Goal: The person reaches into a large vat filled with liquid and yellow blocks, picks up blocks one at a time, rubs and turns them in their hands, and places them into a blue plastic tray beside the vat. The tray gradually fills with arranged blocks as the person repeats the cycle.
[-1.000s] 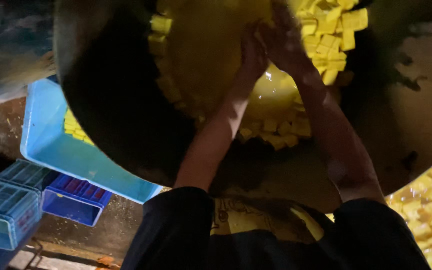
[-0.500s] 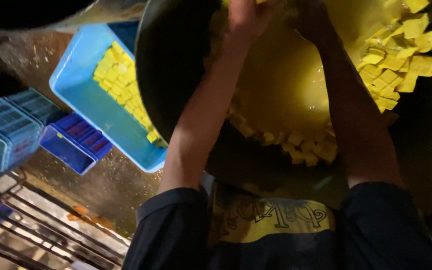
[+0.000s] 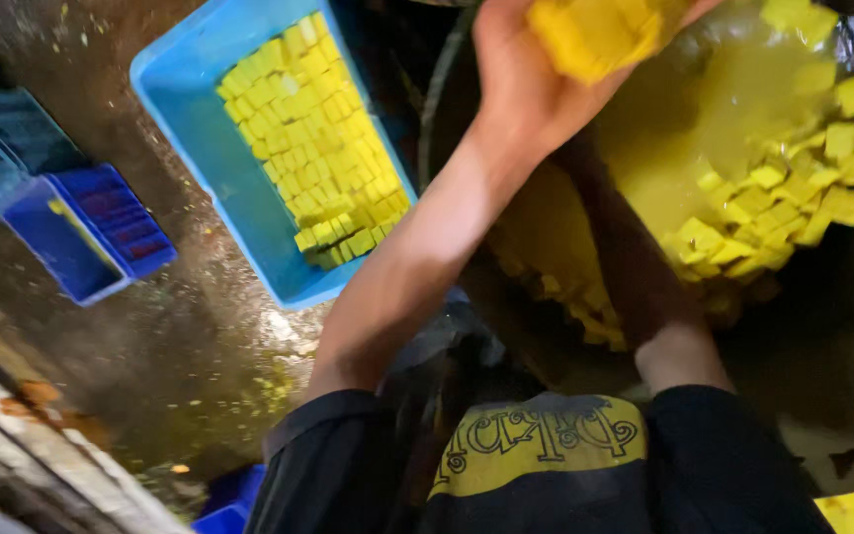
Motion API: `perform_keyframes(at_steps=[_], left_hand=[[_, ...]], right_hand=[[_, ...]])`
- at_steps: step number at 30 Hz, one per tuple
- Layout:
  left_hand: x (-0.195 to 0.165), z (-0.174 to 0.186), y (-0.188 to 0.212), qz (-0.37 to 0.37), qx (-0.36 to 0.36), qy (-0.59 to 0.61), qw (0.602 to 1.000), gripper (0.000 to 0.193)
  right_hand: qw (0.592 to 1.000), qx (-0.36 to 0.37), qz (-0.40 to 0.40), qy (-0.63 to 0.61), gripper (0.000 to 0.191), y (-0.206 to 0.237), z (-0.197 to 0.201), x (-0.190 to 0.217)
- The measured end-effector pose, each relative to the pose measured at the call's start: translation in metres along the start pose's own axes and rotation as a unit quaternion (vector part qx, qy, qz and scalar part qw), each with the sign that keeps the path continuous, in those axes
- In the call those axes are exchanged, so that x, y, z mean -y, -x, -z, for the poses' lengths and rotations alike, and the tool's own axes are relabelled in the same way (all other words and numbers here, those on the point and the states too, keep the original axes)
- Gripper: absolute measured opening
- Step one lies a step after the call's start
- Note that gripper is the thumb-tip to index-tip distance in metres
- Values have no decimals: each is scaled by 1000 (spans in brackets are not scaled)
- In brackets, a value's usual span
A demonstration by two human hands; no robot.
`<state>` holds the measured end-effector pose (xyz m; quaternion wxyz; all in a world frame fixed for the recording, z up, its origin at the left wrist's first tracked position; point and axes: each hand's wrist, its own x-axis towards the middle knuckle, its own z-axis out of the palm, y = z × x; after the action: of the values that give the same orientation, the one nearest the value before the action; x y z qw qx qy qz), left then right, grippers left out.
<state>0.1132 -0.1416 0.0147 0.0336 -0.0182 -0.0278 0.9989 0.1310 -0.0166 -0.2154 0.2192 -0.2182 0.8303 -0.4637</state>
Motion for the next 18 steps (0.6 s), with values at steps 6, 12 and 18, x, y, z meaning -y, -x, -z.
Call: perform_keyframes(at_steps=[6,12,18], left_hand=[[-107,-33,108,-136,24,-76,987,34],[-153,33,163,-210,-75,-112,968,38],[-140,86,200,-169,-249,-212,930,44]], right_hand=[[914,72,-143,-373,48,31,43,55],[971,90,-9,-220,56,67,82,243],[978,154,139,15,41,51,-7,344]])
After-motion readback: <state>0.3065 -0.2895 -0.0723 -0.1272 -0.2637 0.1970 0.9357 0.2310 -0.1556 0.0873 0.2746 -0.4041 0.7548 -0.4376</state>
